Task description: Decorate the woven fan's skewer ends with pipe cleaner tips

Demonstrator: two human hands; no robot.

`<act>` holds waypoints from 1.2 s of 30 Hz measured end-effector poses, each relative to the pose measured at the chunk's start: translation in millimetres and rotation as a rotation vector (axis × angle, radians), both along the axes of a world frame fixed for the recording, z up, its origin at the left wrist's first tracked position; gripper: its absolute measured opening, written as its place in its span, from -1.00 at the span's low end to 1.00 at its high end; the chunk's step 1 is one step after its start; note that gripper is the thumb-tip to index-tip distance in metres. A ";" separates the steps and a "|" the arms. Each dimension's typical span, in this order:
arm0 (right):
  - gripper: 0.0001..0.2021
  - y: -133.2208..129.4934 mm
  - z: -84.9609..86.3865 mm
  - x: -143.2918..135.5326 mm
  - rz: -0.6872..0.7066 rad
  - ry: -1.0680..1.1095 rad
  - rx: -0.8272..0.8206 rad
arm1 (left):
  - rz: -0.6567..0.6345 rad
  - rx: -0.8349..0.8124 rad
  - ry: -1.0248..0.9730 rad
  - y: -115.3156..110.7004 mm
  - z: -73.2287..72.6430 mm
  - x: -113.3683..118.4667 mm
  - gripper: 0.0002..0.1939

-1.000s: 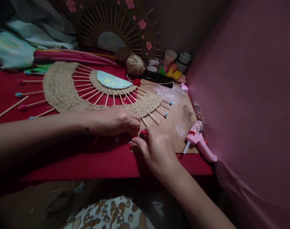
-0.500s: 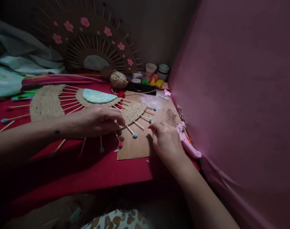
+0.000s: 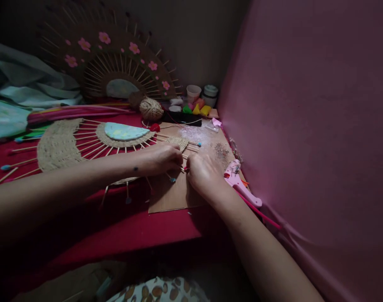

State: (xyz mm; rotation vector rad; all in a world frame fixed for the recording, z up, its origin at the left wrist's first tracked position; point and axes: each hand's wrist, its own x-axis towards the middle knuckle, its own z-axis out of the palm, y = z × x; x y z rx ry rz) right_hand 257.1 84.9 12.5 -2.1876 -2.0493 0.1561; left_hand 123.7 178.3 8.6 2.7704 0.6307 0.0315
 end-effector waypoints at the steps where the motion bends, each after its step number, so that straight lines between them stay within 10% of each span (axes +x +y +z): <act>1: -0.76 1.0 2.2 -0.2 0.021 -0.007 -0.002 | 0.003 -0.026 0.010 0.4 -0.5 1.6 -0.80; 24: -0.82 19.3 4.6 4.0 0.028 0.159 -0.128 | 0.038 -0.162 -0.087 15.4 -21.5 4.8 -0.82; 36: -0.75 17.8 9.3 4.9 -0.030 0.269 -0.230 | 0.127 -0.293 -0.003 7.3 -3.3 13.4 -0.82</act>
